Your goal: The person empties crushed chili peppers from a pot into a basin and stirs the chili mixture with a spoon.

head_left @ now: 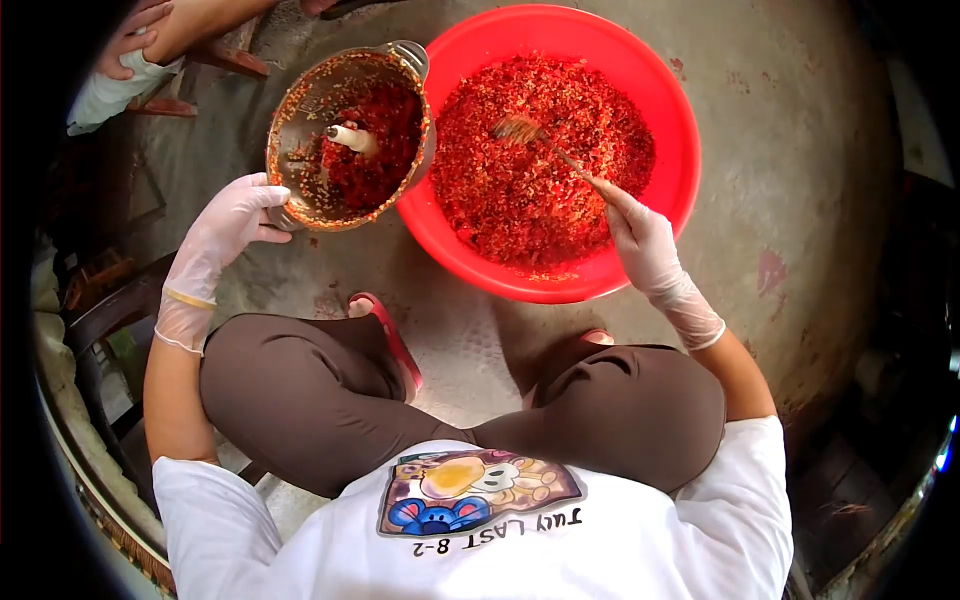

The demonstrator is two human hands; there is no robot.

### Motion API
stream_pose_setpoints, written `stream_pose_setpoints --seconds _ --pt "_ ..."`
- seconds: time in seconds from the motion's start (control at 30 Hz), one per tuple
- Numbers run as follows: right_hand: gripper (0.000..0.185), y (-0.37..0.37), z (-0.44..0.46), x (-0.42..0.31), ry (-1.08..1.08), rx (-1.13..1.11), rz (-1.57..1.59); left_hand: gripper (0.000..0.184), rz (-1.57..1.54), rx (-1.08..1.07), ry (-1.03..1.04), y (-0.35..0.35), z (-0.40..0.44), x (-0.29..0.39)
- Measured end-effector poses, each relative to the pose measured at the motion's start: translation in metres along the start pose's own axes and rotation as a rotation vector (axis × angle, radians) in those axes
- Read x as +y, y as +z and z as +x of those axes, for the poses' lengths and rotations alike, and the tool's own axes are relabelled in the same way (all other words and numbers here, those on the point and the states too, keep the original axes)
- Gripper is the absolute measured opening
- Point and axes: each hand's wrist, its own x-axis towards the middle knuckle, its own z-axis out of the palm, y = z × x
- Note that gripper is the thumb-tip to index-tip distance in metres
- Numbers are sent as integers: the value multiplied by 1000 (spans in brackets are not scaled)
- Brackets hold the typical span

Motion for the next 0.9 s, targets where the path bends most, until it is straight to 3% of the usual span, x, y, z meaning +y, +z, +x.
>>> stream_pose_setpoints --seconds 0.17,0.3,0.57,0.7,0.9 --pt "27 -4 2 14 -34 155 20 29 21 -29 3 -6 5 -3" --pt "28 -1 16 16 112 113 -46 31 -2 -25 12 -4 3 -3" --pt "26 -5 -14 -8 54 -5 50 32 8 -19 -1 -6 5 -5" --pt "27 -5 -8 0 87 91 77 22 14 0 -6 -2 2 -1" --pt "30 9 -9 -10 -84 -7 -121 25 -3 -13 -8 1 -3 1"
